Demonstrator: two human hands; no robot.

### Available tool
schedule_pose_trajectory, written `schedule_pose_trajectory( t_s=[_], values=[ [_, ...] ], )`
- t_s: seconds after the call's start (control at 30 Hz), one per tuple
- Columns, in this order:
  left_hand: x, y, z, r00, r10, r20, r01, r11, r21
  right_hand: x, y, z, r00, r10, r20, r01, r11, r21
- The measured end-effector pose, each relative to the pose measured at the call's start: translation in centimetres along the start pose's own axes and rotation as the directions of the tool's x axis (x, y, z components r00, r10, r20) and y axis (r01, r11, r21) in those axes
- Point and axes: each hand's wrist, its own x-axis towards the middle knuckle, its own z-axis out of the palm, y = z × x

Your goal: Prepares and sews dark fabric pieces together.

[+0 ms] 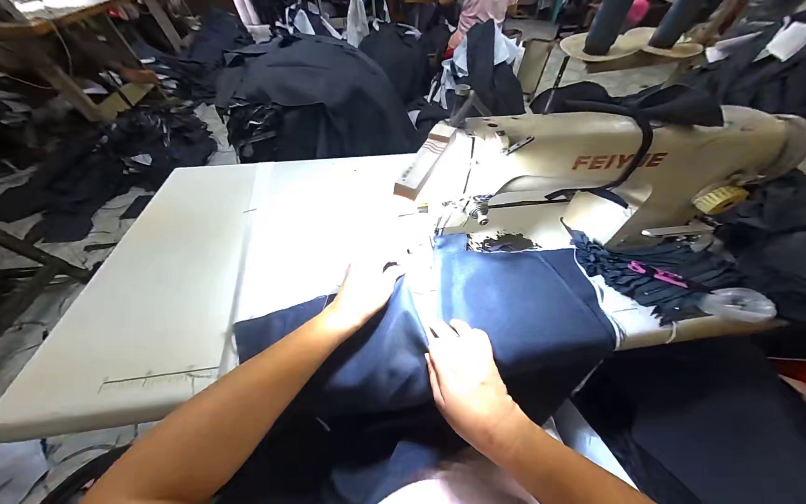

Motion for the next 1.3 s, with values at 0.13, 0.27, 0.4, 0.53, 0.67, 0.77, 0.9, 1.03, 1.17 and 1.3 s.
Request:
schedule_pose_trajectory(
  t_s=[0.13,0.27,0.4,0.53,0.67,0.77,0.9,1.03,1.17,1.3],
  values=[
    [1.8,-1.0,3.0,0.992,0.101,0.074,-0.093,0.991,-0.099,-0.2,0.9,0.5,0.982,0.044,-0.183,-0.022,0.992,0.122],
    [3.4,-1.4,3.8,0.955,0.292,0.049,-0.278,0.941,-0.194,0.1,1.3,-0.1,0.982,0.070,-0.177,-0.041,0.986,0.162],
    [5.0,-1.5,4.1,0.937,0.339,0.083,-0.316,0.925,-0.213,0.9,1.9,-0.1,0.984,0.073,-0.160,-0.051,0.989,0.137],
    [5.9,-1.1,4.3,0.917,0.376,0.133,-0.351,0.919,-0.180,1.6,2.0,0.0,0.991,0.103,-0.087,-0.097,0.992,0.077],
    [6.3,-0.5,4.6,0.924,0.342,0.168,-0.343,0.939,-0.028,1.8,2.2,0.4,0.989,0.084,-0.121,-0.081,0.996,0.031],
    [5.5,1.0,4.8,0.931,0.360,0.062,-0.365,0.917,0.160,1.8,2.3,0.7,0.985,0.041,-0.169,-0.043,0.999,-0.006],
    [3.9,1.7,5.8,0.932,0.339,0.129,-0.360,0.906,0.222,1.7,2.4,0.9,0.981,0.017,-0.191,-0.027,0.998,-0.049],
    [1.9,3.5,5.1,0.944,0.153,0.292,-0.221,0.950,0.219,1.7,2.4,1.1,0.982,0.008,-0.189,-0.026,0.995,-0.094],
    [0.0,3.0,5.5,0.945,0.119,0.305,-0.180,0.967,0.180,1.7,3.2,0.6,0.969,-0.039,-0.244,0.055,0.997,0.058],
    [0.0,3.2,5.4,0.925,0.058,0.376,-0.133,0.975,0.176,4.6,7.4,-0.4,0.883,-0.128,-0.451,0.257,0.937,0.237]
  ],
)
